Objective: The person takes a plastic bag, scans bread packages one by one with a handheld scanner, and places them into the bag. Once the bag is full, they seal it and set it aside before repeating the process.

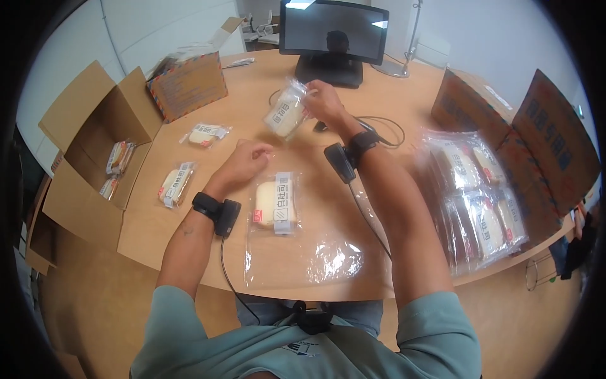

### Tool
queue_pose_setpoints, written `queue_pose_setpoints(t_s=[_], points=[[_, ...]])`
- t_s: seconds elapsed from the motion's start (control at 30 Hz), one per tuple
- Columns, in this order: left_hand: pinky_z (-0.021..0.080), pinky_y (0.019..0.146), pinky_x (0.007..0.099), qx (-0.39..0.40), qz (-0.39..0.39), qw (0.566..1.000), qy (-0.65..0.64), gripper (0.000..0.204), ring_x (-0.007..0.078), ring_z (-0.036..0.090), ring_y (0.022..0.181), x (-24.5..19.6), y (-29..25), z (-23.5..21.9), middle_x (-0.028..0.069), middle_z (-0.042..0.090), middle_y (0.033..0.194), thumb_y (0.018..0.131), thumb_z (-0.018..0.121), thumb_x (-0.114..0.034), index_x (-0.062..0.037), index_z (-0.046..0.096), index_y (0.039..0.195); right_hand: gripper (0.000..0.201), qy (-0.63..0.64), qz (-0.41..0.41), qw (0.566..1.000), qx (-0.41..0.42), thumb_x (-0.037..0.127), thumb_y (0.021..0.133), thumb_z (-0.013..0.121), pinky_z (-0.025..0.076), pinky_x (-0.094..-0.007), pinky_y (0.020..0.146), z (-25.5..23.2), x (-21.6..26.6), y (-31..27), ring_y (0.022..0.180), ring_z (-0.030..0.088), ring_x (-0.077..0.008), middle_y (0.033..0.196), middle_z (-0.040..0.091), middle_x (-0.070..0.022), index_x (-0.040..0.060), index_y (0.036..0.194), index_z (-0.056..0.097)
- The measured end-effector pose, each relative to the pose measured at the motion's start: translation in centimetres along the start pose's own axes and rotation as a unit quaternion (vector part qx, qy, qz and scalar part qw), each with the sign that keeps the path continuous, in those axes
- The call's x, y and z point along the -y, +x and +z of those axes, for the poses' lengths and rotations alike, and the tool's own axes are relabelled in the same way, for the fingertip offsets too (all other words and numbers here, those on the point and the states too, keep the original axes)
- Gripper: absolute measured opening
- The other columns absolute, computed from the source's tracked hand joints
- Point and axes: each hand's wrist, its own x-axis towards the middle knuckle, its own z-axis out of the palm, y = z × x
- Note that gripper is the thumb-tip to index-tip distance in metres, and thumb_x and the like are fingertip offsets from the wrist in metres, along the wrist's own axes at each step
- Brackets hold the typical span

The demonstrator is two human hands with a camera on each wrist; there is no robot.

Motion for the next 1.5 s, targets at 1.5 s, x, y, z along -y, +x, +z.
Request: queue_pose_setpoints(t_s=[1.5], points=[[0.045,0.062,0.0266,-0.155,0.053,0.985,-0.06,0.013,0.0092,0.055,0.068,0.1,0.8,1.2,0.0029,0.067,0.075,0.084,0.067,-0.013,-0.0008,0.07,0.083,0.033,-0.185,0.075,0.902,0.384,0.03,0.098,0.057,0.05,-0.0301,0.079,3.1,0.1,-1.9,0.088,0.063,-0.0162,0.095,0.07,-0.0077,0.0014,0.11,0.068]])
